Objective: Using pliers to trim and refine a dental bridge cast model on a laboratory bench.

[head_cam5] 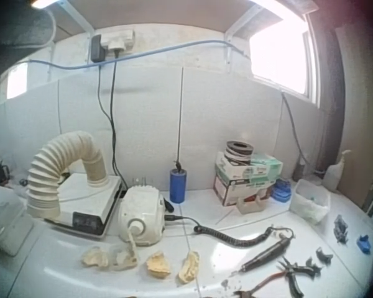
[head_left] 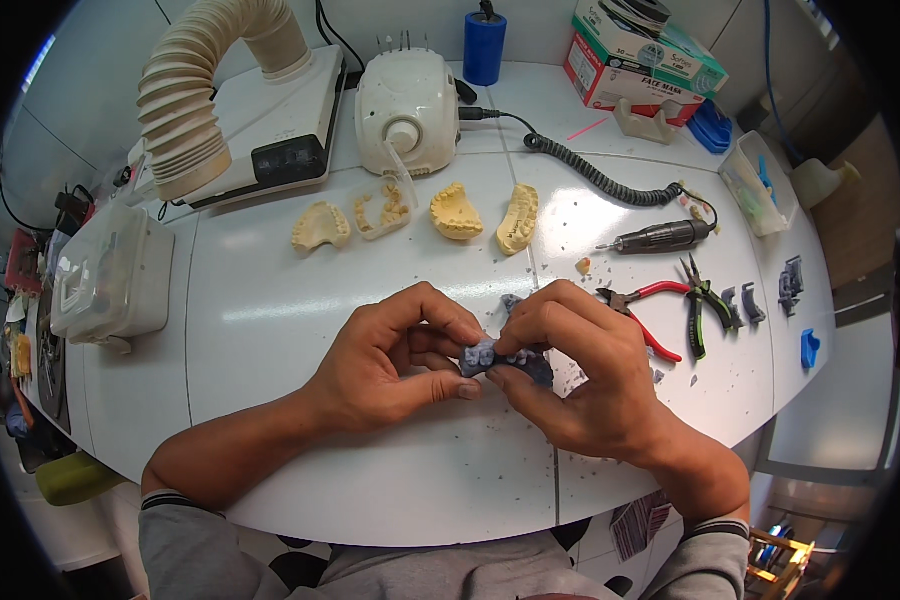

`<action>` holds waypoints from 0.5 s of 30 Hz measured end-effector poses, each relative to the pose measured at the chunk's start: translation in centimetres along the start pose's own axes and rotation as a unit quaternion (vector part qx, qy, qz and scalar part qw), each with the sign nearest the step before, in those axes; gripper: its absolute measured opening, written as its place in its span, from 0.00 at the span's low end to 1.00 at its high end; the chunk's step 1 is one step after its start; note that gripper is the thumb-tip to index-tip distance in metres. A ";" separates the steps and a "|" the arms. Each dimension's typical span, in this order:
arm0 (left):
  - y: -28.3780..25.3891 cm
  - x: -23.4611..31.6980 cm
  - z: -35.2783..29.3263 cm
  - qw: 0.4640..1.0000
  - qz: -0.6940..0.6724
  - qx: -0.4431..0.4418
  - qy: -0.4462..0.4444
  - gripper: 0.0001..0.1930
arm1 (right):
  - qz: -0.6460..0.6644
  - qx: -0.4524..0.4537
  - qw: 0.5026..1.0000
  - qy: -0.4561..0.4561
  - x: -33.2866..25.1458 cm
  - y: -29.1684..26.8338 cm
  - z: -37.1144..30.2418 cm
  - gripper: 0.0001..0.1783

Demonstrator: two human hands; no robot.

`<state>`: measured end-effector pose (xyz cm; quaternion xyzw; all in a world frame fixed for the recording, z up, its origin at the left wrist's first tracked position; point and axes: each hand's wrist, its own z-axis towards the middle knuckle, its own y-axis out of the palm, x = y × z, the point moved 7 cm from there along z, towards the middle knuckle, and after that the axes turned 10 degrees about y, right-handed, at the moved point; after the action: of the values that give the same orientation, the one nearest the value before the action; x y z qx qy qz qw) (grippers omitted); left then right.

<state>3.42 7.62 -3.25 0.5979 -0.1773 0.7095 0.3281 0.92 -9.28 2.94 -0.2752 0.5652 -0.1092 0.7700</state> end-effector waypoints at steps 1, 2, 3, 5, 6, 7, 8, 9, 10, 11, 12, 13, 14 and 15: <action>-0.1 0.0 0.0 1.000 0.000 0.004 -0.001 0.20 | 0.000 -0.003 1.000 -0.001 0.1 0.1 0.0 0.13; 0.0 0.1 0.0 1.000 0.001 0.007 -0.001 0.19 | 0.000 -0.006 1.000 -0.003 0.1 0.0 0.0 0.13; 0.0 0.0 0.0 1.000 0.001 0.007 -0.001 0.19 | 0.000 -0.006 1.000 -0.003 0.2 0.0 0.0 0.13; 0.0 0.1 0.0 1.000 0.002 -0.002 0.023 0.19 | -0.003 -0.005 1.000 -0.023 0.0 -0.1 0.0 0.13; -0.1 0.0 0.0 1.000 0.002 -0.002 0.023 0.19 | -0.003 -0.005 1.000 -0.024 0.0 -0.2 0.0 0.13; 0.0 0.2 0.0 0.999 0.011 -0.007 0.043 0.19 | -0.001 -0.004 1.000 -0.025 0.0 -0.2 -0.1 0.14; 0.0 0.4 0.1 0.998 0.019 -0.012 0.063 0.20 | 0.000 -0.003 1.000 -0.027 0.0 -0.3 0.0 0.15; 0.1 0.5 0.1 0.998 0.019 -0.012 0.064 0.20 | -0.001 -0.003 1.000 -0.027 -0.1 -0.3 0.0 0.15; 0.2 0.8 0.1 0.998 0.008 -0.003 0.068 0.20 | -0.009 0.011 0.999 -0.032 -0.3 -0.4 -0.1 0.15; 0.2 1.0 0.1 0.997 -0.003 0.007 0.073 0.21 | -0.016 0.025 0.999 -0.037 -0.5 -0.4 -0.1 0.15; 0.1 0.8 0.0 0.997 -0.002 0.007 0.074 0.21 | -0.016 0.025 0.999 -0.039 -0.6 -0.4 0.0 0.15; -0.1 0.7 0.0 0.996 -0.006 0.005 0.094 0.21 | -0.018 0.037 0.999 -0.035 -0.6 -0.5 0.1 0.15; -0.2 0.7 -0.1 0.993 -0.010 0.003 0.114 0.21 | -0.020 0.048 0.998 -0.032 -0.6 -0.6 0.1 0.16; -0.2 0.7 -0.1 0.993 -0.009 0.003 0.115 0.21 | -0.021 0.049 0.998 -0.033 -0.6 -0.6 0.1 0.16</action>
<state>3.43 7.99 -2.64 0.5151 -0.1307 0.7709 0.3512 0.84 -9.43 3.78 -0.2527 0.5277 -0.1439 0.7981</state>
